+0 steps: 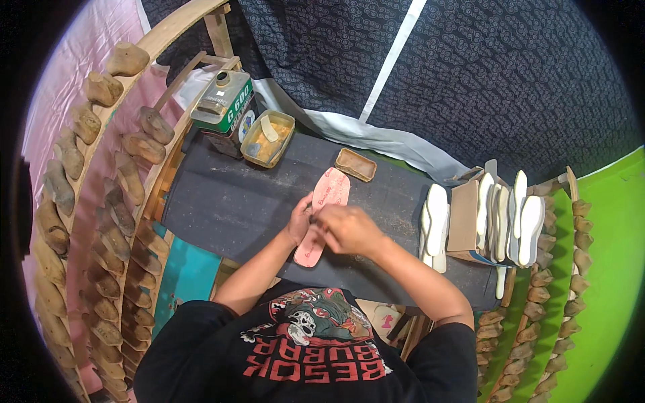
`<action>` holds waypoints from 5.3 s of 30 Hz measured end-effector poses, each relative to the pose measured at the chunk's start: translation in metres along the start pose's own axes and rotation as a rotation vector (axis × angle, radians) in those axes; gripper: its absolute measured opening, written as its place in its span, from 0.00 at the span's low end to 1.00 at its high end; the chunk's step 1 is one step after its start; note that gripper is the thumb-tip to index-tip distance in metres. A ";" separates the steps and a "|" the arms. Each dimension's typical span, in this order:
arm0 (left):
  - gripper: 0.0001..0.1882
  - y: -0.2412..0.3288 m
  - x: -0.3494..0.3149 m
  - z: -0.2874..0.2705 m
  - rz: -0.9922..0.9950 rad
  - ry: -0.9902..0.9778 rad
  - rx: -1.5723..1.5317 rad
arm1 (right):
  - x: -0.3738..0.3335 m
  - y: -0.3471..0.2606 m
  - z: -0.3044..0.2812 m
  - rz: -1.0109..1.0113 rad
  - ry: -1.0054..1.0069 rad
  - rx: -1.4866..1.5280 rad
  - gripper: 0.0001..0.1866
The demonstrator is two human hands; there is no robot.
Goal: Applying adhesive to shoe insoles using a brush at a manufacturing workstation.
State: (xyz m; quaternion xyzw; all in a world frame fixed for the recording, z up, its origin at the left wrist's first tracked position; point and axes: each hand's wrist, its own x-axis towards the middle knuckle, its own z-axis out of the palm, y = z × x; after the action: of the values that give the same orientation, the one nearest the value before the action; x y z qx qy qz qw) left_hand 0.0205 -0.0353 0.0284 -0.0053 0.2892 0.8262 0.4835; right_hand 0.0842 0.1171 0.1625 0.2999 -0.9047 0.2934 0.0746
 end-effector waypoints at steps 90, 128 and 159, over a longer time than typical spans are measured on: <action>0.32 0.015 0.014 -0.009 0.309 -0.114 -0.006 | 0.012 0.081 -0.048 0.484 0.511 0.430 0.09; 0.35 0.028 0.024 0.005 0.279 -0.254 -0.140 | 0.020 -0.002 -0.019 0.140 0.376 0.110 0.05; 0.34 0.036 0.022 -0.018 0.283 -0.122 -0.115 | -0.014 0.163 -0.020 0.691 0.512 0.103 0.13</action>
State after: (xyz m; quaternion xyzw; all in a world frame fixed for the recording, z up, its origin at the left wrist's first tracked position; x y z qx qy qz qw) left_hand -0.0248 -0.0397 0.0244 0.0583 0.2094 0.9001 0.3777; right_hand -0.0006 0.2411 0.0956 -0.0998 -0.8883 0.4111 0.1790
